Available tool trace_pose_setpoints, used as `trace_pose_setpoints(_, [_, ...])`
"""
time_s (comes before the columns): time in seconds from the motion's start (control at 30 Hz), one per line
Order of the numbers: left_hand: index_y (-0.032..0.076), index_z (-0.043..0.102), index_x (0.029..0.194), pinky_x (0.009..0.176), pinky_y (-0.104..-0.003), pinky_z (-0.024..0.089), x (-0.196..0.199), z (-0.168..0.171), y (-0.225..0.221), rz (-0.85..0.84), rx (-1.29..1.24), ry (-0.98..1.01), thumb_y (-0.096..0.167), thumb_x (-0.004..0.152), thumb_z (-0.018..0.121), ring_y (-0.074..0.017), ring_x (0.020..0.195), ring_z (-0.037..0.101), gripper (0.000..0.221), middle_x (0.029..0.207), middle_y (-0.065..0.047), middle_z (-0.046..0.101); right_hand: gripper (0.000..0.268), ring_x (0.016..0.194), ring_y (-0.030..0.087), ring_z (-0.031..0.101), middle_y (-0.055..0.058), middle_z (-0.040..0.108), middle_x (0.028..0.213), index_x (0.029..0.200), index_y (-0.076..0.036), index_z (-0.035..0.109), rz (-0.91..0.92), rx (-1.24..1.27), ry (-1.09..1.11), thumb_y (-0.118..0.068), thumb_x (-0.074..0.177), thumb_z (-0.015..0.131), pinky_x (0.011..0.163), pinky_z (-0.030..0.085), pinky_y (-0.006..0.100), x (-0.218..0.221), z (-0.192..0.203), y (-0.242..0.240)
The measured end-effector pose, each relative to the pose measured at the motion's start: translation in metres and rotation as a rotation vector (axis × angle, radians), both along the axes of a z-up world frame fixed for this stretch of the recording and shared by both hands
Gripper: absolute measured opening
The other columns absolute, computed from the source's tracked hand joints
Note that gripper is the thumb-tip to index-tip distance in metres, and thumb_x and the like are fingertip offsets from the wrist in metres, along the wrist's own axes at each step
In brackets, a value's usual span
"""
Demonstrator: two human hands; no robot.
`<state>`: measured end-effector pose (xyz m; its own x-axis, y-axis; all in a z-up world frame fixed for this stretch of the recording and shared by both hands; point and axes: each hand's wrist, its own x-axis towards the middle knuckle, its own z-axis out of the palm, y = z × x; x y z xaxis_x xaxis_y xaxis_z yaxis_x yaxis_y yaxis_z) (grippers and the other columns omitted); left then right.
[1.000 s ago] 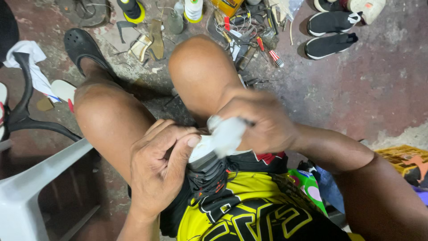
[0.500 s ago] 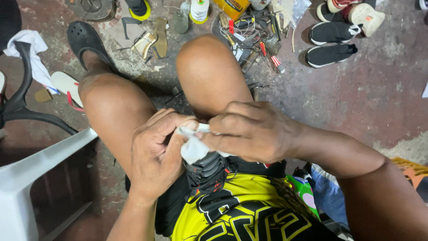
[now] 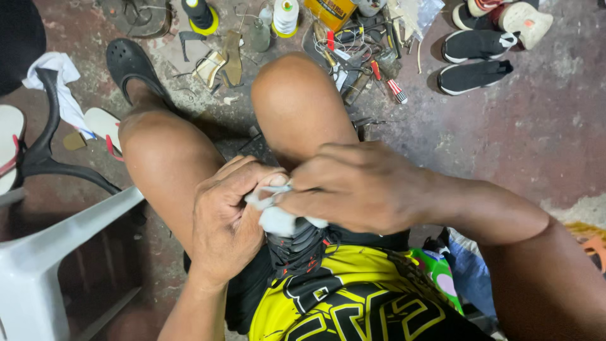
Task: The person applies adhesive from a bottle to a white shoe sole using a cloth and then presses the sole onto the bottom of a black and red sneaker.
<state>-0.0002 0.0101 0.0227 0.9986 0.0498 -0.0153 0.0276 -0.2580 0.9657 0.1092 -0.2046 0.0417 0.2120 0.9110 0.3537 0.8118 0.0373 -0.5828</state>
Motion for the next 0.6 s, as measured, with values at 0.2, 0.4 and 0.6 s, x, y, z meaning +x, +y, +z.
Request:
trace_pose_setpoints(0.2, [0.001,0.07,0.096,0.07,-0.032,0.049,0.001,-0.005,-0.004,-0.001,-0.03,0.0,0.002,0.096,0.062,-0.0213,0.073,0.063,0.008,0.079,-0.009,0.066,0.041,0.094,0.021,0.064,0.006,0.062,0.111,0.127,-0.001,0.067,0.068,-0.059,-0.081,-0.013,0.088,0.074,0.071,0.054,0.033,0.007,0.0,-0.007])
trace_pose_setpoints(0.4, [0.0,0.07,0.093,0.068,-0.032,0.048,0.0,0.002,-0.01,0.022,-0.003,0.014,0.005,0.097,0.065,-0.0216,0.07,0.062,0.008,0.077,-0.01,0.066,0.035,0.097,0.024,0.068,0.007,0.065,0.109,0.116,-0.006,0.067,-0.029,-0.143,0.178,-0.013,0.083,0.078,0.076,0.057,0.035,0.013,-0.007,-0.023])
trace_pose_setpoints(0.6, [0.001,0.069,0.094,0.067,-0.033,0.045,-0.008,0.004,-0.008,0.025,0.035,-0.011,0.007,0.097,0.065,-0.0228,0.07,0.057,0.008,0.075,-0.009,0.059,0.035,0.097,0.025,0.07,0.01,0.066,0.109,0.108,-0.005,0.065,-0.156,-0.131,0.474,-0.022,0.084,0.083,0.079,0.055,0.035,0.002,-0.015,-0.012])
